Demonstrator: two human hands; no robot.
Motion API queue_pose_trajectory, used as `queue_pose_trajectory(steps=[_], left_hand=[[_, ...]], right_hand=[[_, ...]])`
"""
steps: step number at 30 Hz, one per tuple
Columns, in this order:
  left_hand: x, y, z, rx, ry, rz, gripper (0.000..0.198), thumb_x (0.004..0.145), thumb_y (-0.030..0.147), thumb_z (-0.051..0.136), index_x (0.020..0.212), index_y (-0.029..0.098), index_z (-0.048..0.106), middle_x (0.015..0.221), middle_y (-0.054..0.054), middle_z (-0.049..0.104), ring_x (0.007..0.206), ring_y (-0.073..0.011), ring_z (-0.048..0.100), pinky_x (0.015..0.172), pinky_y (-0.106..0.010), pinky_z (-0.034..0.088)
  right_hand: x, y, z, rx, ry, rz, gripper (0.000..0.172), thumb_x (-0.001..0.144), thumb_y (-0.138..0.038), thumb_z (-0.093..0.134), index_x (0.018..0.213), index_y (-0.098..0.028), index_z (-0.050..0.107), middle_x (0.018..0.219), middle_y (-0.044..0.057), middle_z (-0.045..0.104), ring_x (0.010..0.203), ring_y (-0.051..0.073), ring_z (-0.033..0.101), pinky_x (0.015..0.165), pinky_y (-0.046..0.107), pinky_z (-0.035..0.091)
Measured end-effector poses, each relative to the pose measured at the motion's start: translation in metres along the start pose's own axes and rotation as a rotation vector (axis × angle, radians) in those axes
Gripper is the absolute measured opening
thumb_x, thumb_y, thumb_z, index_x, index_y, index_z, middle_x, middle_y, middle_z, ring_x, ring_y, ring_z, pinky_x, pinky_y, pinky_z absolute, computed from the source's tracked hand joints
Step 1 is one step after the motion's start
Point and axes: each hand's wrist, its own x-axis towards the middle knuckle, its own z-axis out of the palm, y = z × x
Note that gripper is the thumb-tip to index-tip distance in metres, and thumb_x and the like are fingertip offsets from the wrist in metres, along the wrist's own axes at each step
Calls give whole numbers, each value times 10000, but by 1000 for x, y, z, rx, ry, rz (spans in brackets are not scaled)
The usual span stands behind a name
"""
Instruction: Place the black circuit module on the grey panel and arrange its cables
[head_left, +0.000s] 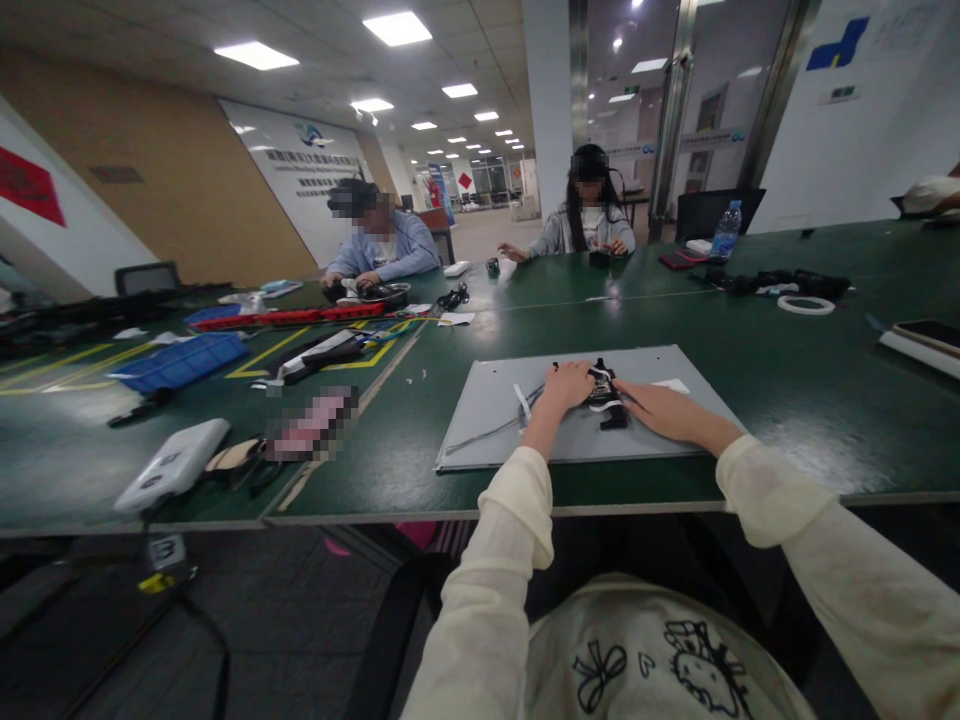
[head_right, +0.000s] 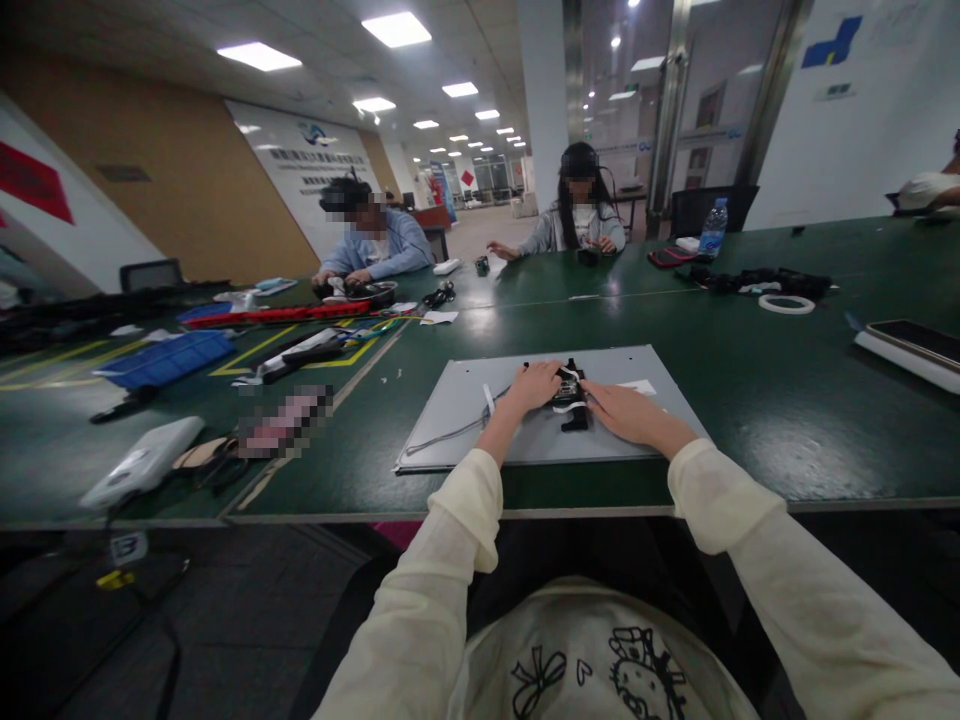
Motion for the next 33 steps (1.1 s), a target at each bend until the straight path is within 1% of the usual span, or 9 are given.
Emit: queue_pose_trajectory(steps=[6, 12, 14, 17, 19, 23, 26, 29, 33], left_hand=[[1, 1, -1, -9, -11, -50, 409, 979, 272, 336, 1328, 151, 514, 1365, -150, 597, 1283, -265, 531, 1072, -418, 378], [0, 3, -3, -20, 10, -38, 372, 974, 246, 344, 1242, 150, 582, 1350, -136, 611, 1262, -253, 544, 1056, -391, 394], [-1, 4, -3, -29, 45, -46, 361, 978, 245, 345, 1206, 145, 607, 1318, -136, 629, 1232, -246, 562, 1045, -381, 404], [-4, 4, -4, -36, 101, -62, 344, 978, 238, 354, 1125, 121, 642, 1224, -155, 665, 1167, -253, 594, 1011, -379, 429], [-6, 5, -5, -40, 146, -72, 319, 968, 219, 379, 1112, 116, 644, 1189, -159, 669, 1140, -254, 602, 992, -375, 442], [-12, 6, -10, -62, 264, -61, 308, 940, 153, 425, 1182, 142, 616, 1212, -136, 645, 1166, -231, 576, 1003, -352, 438], [-15, 8, -14, -75, 330, -32, 299, 924, 122, 440, 1154, 142, 630, 1200, -125, 640, 1170, -225, 561, 1018, -342, 430], [-17, 9, -16, -94, 371, -1, 291, 911, 105, 450, 1130, 139, 640, 1188, -123, 641, 1152, -227, 562, 1018, -348, 432], [-16, 9, -17, -159, 393, 36, 291, 904, 85, 449, 1104, 144, 652, 1171, -123, 646, 1122, -220, 574, 1023, -355, 433]], right_hand=[[-4, -3, -5, -43, 12, 18, 492, 1030, -349, 336, 1453, -149, 488, 1405, 137, 574, 1243, 282, 588, 1068, 422, 431], [-10, 0, -8, -110, 52, -23, 409, 995, -252, 404, 1335, -177, 619, 1280, 103, 669, 1105, 272, 661, 978, 410, 476], [-10, 0, -9, -73, 101, -11, 378, 990, -242, 419, 1271, -180, 664, 1229, 98, 695, 1068, 267, 671, 954, 405, 482], [-7, 0, -7, 70, 201, 25, 323, 983, -236, 454, 1185, -182, 700, 1164, 89, 715, 1036, 234, 669, 938, 362, 480], [-3, 0, -4, 150, 237, 26, 277, 975, -249, 489, 1112, -180, 720, 1122, 92, 710, 1005, 215, 657, 916, 337, 480], [6, 2, 5, 216, 248, 7, 212, 944, -294, 564, 999, -177, 732, 1059, 99, 653, 974, 209, 614, 870, 324, 479], [12, 5, 12, 255, 255, 48, 212, 934, -312, 577, 971, -167, 727, 1008, 98, 627, 943, 209, 601, 847, 319, 475], [16, 8, 16, 281, 251, 87, 225, 926, -337, 586, 919, -159, 724, 968, 93, 625, 895, 205, 597, 833, 322, 466], [18, 9, 16, 310, 232, 58, 207, 902, -342, 606, 869, -160, 698, 919, 74, 639, 870, 199, 591, 822, 315, 448]])
